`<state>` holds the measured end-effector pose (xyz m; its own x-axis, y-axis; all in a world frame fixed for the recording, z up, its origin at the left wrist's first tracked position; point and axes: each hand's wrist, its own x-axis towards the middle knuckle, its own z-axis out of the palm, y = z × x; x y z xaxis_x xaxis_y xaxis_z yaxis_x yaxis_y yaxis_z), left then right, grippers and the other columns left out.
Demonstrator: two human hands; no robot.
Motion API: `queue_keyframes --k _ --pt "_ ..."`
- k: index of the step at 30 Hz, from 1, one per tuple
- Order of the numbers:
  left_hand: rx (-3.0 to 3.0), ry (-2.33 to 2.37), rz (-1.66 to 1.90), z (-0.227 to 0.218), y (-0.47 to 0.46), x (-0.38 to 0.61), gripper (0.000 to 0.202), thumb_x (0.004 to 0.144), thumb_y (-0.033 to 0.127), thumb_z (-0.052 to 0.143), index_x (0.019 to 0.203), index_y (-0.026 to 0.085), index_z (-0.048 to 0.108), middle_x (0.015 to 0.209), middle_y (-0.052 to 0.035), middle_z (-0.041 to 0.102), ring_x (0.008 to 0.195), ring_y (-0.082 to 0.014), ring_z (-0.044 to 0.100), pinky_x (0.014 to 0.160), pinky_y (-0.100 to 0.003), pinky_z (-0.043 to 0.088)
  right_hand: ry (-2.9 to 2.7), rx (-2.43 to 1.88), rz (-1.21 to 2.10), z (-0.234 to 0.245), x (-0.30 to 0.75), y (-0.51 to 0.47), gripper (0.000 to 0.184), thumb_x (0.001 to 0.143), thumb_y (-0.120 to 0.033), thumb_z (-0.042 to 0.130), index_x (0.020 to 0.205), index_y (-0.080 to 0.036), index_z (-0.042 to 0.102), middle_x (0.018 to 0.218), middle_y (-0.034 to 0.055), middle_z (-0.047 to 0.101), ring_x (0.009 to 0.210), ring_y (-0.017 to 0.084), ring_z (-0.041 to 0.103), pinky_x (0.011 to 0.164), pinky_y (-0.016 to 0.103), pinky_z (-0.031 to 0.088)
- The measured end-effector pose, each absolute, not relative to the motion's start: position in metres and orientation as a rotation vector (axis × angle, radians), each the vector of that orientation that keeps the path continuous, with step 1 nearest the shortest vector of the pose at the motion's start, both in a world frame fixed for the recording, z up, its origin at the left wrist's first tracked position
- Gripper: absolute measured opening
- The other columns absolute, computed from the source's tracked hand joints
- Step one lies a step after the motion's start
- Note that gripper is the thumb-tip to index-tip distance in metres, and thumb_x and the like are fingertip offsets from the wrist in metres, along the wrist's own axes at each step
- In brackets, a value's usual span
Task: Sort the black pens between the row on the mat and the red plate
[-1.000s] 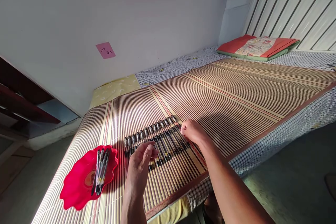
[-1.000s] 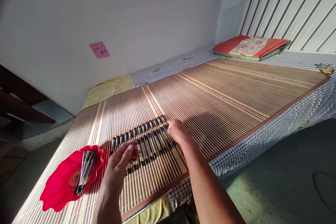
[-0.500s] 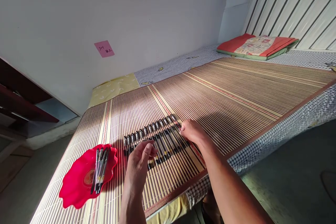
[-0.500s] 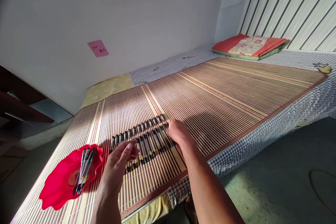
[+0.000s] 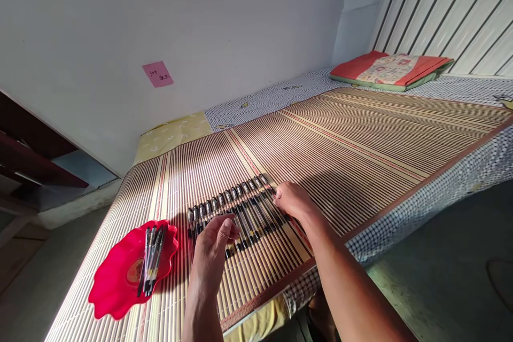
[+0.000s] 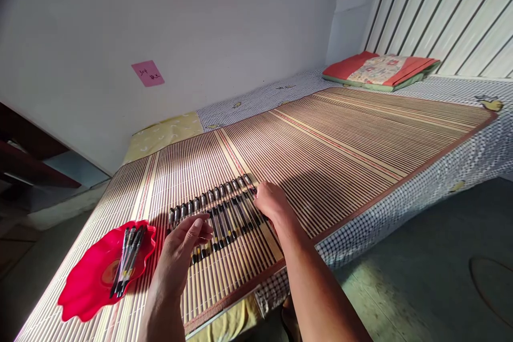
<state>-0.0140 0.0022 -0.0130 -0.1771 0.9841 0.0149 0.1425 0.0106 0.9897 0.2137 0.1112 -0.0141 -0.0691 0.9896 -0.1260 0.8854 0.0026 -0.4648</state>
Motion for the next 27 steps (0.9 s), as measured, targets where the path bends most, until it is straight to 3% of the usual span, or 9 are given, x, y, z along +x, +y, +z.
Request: queue_keyframes --k 8,15,21,27 --pt "1.241 1.465 1.256 -0.007 0.002 -0.011 0.054 0.088 0.065 0.070 0.109 0.016 0.076 0.087 -0.0076 0.076 0.077 -0.0204 0.069 0.073 -0.033 0.056 -2.044 -1.963 0.617 -0.005 0.218 0.106 0.009 0.093 -0.024 0.072 0.088 -0.017 0.075 0.087 0.0074 0.075 0.078 0.018 0.067 0.059 0.028 0.033" --pt "1.230 1.482 1.238 0.000 0.002 -0.008 0.060 0.082 0.070 0.072 0.106 0.015 0.076 0.083 -0.0077 0.076 0.076 -0.0216 0.069 0.072 -0.035 0.056 -2.062 -2.012 0.652 -0.008 0.229 0.107 0.010 0.090 -0.016 0.072 0.080 -0.015 0.073 0.080 0.0070 0.073 0.071 0.017 0.064 0.057 0.029 0.030" --pt "1.245 1.479 1.250 -0.006 0.003 -0.009 0.056 0.085 0.067 0.071 0.107 0.016 0.076 0.084 -0.0073 0.076 0.075 -0.0202 0.068 0.071 -0.033 0.055 -2.061 -2.037 0.687 -0.009 0.226 0.109 0.014 0.087 -0.003 0.065 0.086 -0.013 0.075 0.083 0.0094 0.074 0.074 0.018 0.065 0.055 0.029 0.030" --pt "1.244 1.475 1.237 -0.003 0.002 -0.008 0.056 0.084 0.067 0.072 0.105 0.015 0.076 0.082 -0.0059 0.074 0.073 -0.0195 0.068 0.070 -0.032 0.056 -2.053 -2.036 0.712 -0.009 0.224 0.110 0.005 0.089 -0.011 0.072 0.086 -0.013 0.076 0.083 0.0102 0.075 0.076 0.018 0.067 0.056 0.028 0.032"
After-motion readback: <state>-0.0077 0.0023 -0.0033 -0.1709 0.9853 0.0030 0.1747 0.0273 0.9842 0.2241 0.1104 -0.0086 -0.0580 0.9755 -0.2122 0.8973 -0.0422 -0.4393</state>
